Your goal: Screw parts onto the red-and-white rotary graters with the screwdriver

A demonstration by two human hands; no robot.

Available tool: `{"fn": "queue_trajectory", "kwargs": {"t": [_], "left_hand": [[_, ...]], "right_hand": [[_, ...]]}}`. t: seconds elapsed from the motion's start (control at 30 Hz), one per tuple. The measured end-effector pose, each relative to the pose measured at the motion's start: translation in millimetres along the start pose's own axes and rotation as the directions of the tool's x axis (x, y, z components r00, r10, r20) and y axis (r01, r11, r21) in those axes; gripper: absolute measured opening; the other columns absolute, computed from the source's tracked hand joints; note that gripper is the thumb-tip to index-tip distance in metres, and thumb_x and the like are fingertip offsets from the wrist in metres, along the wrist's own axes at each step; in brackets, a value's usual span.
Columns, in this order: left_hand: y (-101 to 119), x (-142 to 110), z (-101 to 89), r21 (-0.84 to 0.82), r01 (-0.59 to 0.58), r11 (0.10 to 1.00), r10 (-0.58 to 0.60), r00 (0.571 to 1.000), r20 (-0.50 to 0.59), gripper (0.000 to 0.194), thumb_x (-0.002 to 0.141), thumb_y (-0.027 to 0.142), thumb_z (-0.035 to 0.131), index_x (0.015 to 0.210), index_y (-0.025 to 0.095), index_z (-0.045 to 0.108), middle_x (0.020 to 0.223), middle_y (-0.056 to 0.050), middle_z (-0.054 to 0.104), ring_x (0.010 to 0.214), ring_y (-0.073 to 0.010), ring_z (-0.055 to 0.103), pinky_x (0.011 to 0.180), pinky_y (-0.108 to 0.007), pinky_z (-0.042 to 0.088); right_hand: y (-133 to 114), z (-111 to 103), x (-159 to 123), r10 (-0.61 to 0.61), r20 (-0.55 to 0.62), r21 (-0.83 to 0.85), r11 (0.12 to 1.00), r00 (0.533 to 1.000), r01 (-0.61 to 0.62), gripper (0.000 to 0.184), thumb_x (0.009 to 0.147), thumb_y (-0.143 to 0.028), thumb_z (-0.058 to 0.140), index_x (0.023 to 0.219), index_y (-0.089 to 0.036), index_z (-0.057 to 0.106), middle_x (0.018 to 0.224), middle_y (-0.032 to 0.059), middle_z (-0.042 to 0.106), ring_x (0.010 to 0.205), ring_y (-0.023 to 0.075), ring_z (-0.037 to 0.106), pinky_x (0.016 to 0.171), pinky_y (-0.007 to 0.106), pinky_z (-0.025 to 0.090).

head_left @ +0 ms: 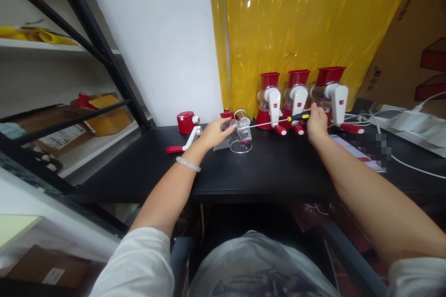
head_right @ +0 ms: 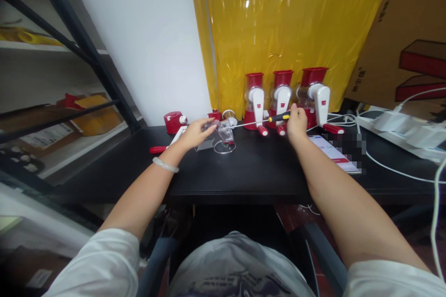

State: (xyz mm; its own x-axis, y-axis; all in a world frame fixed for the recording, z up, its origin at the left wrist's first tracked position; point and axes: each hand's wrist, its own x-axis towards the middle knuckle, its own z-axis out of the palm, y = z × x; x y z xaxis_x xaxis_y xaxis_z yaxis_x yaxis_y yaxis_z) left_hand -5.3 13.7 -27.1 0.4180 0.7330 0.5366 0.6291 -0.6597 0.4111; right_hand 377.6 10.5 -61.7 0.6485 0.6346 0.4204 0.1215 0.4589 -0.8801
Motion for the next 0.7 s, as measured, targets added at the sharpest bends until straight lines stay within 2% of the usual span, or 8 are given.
{"fn": "queue_trajectory", "kwargs": {"t": [0.1, 0.2, 0.3, 0.4, 0.5, 0.57, 0.7], "left_hand": [[-0.2, 0.1, 0.1, 0.001, 0.002, 1.0, -0.002, 1.0, -0.001, 0.044, 0.106, 0.044, 0.071, 0.141, 0.019, 0.075, 0.146, -0.017, 0.075, 0.135, -0.0356, 0.071, 0.118, -0.055, 0.054], [0.1, 0.3, 0.0, 0.005, 0.009, 1.0, -0.009, 1.0, 0.004, 0.044, 0.106, 0.045, 0.07, 0.142, 0.019, 0.075, 0.146, -0.017, 0.075, 0.135, -0.0354, 0.071, 0.118, -0.055, 0.054], [0.6, 0.4, -0.4, 0.013, 0.009, 1.0, -0.009, 1.0, 0.007, 0.045, 0.106, 0.045, 0.07, 0.142, 0.019, 0.075, 0.148, -0.017, 0.074, 0.137, -0.0349, 0.07, 0.12, -0.054, 0.053], [1.0, 0.6, -0.8, 0.026, 0.009, 1.0, -0.009, 1.0, 0.012, 0.047, 0.106, 0.046, 0.069, 0.142, 0.017, 0.074, 0.147, -0.018, 0.074, 0.137, -0.0345, 0.07, 0.12, -0.053, 0.053], [1.6, 0.5, -1.3, 0.027, 0.008, 1.0, -0.009, 1.0, 0.013, 0.049, 0.106, 0.047, 0.068, 0.142, 0.015, 0.074, 0.146, -0.018, 0.075, 0.136, -0.034, 0.071, 0.119, -0.052, 0.053], [1.9, 0.3, -1.4, 0.021, 0.004, 1.0, -0.004, 1.0, 0.012, 0.048, 0.106, 0.047, 0.068, 0.142, 0.015, 0.074, 0.145, -0.018, 0.075, 0.135, -0.0336, 0.071, 0.118, -0.051, 0.054], [2.0, 0.2, -1.6, 0.012, 0.0, 1.0, 0.0, 1.0, 0.011, 0.048, 0.106, 0.046, 0.069, 0.142, 0.015, 0.075, 0.146, -0.019, 0.075, 0.136, -0.034, 0.071, 0.12, -0.051, 0.053]], "right_hand": [[2.9, 1.9, 2.8, 0.048, -0.087, 0.008, 0.999, 0.995, -0.048, 0.043, 0.097, -0.056, 0.077, 0.078, -0.027, 0.053, 0.071, -0.0004, 0.057, 0.075, 0.0206, 0.066, 0.063, 0.033, 0.059], [1.1, 7.3, 3.8, 0.121, -0.107, 0.171, 0.98, 0.987, -0.102, 0.039, 0.093, -0.045, 0.085, 0.08, -0.025, 0.054, 0.073, -0.0037, 0.058, 0.063, 0.0133, 0.059, 0.053, 0.025, 0.052], [-5.9, 12.2, 2.0, 0.227, -0.013, 0.379, 0.902, 0.974, -0.205, 0.04, 0.089, -0.04, 0.088, 0.082, -0.025, 0.051, 0.07, -0.0057, 0.057, 0.057, 0.0112, 0.056, 0.049, 0.021, 0.049], [-14.0, 12.9, -0.8, 0.294, 0.08, 0.485, 0.823, 0.952, -0.295, 0.033, 0.09, -0.032, 0.083, 0.081, -0.023, 0.053, 0.07, -0.004, 0.06, 0.058, 0.0115, 0.059, 0.052, 0.021, 0.054], [-18.5, 10.6, -1.6, 0.317, 0.106, 0.503, 0.8, 0.942, -0.326, 0.02, 0.093, -0.028, 0.073, 0.081, -0.022, 0.058, 0.073, 0.0001, 0.065, 0.061, 0.0126, 0.063, 0.052, 0.022, 0.056], [-18.6, 9.1, -0.9, 0.308, 0.108, 0.49, 0.811, 0.945, -0.32, 0.021, 0.095, -0.032, 0.069, 0.08, -0.022, 0.059, 0.073, 0.0008, 0.065, 0.058, 0.0126, 0.061, 0.048, 0.022, 0.054], [-16.2, 9.2, -0.7, 0.272, 0.038, 0.42, 0.869, 0.962, -0.262, 0.037, 0.096, -0.046, 0.075, 0.076, -0.025, 0.052, 0.058, -0.0056, 0.048, 0.043, 0.0093, 0.04, 0.035, 0.019, 0.037]]}}
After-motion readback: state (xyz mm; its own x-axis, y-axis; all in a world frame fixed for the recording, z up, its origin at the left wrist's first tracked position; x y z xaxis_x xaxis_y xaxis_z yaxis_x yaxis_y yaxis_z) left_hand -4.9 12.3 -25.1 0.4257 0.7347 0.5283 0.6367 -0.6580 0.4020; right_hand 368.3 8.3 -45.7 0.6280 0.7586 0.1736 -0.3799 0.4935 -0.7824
